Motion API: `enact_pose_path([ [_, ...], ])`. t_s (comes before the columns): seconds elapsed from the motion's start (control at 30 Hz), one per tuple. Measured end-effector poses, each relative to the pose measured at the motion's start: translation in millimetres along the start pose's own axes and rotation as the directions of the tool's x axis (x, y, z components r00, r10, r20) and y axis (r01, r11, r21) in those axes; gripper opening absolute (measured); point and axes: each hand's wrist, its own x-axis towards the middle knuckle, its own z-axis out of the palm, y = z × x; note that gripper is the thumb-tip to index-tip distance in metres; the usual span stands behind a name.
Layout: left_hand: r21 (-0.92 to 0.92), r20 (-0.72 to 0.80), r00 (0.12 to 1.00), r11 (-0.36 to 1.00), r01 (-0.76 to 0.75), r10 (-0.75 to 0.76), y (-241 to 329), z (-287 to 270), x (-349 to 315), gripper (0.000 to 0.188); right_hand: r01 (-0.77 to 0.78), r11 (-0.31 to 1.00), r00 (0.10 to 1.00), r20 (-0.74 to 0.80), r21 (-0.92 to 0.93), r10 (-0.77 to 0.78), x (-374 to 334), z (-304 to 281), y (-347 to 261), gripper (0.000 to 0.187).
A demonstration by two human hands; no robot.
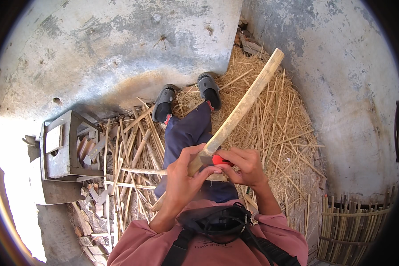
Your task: The person whittles a strip of wood using a small red utility knife while sitting on a floor covered in straw.
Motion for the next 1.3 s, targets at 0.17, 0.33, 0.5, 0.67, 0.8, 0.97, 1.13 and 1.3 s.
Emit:
enact_pose_path([
  [0.17,0.021,-0.012,0.999,0.999,0.037,-0.037,0,1,-1,0.056,-0.025,0.998,1.000,-0.003,-0.066,0.025,1,-1,-7,0.036],
  [0.33,0.007,-0.049,0.999,1.000,0.014,-0.014,-5,5,-2,0.051,-0.027,0.995,0.999,-0.021,-0.096,0.025,-2,0,-7,0.035],
  [0.5,-0.112,-0.061,0.997,0.993,0.032,-0.040,-3,9,-1,0.048,-0.052,0.990,0.996,-0.081,-0.134,0.042,-4,7,-11,0.033],
  [0.67,-0.195,-0.054,0.997,0.980,0.042,-0.054,-7,11,-1,0.046,-0.087,0.988,0.987,-0.143,-0.124,0.069,-9,18,-12,0.028],
  [0.8,-0.197,-0.036,0.997,0.978,0.063,-0.072,-6,9,0,0.045,-0.105,0.988,0.980,-0.179,-0.115,0.083,-12,25,-14,0.028],
  [0.97,-0.342,-0.042,0.988,0.931,0.126,-0.149,-10,21,-6,0.044,-0.152,0.984,0.949,-0.292,-0.094,0.119,-13,31,-15,0.030],
  [1.13,-0.242,-0.023,0.983,0.955,0.171,-0.182,-4,11,-1,0.043,-0.117,0.993,0.961,-0.255,-0.032,0.105,-9,30,-10,0.032],
  [1.3,-0.116,0.043,0.981,0.975,0.191,-0.188,3,3,2,0.048,-0.084,0.996,0.995,-0.060,0.009,0.084,-9,14,1,0.034],
])
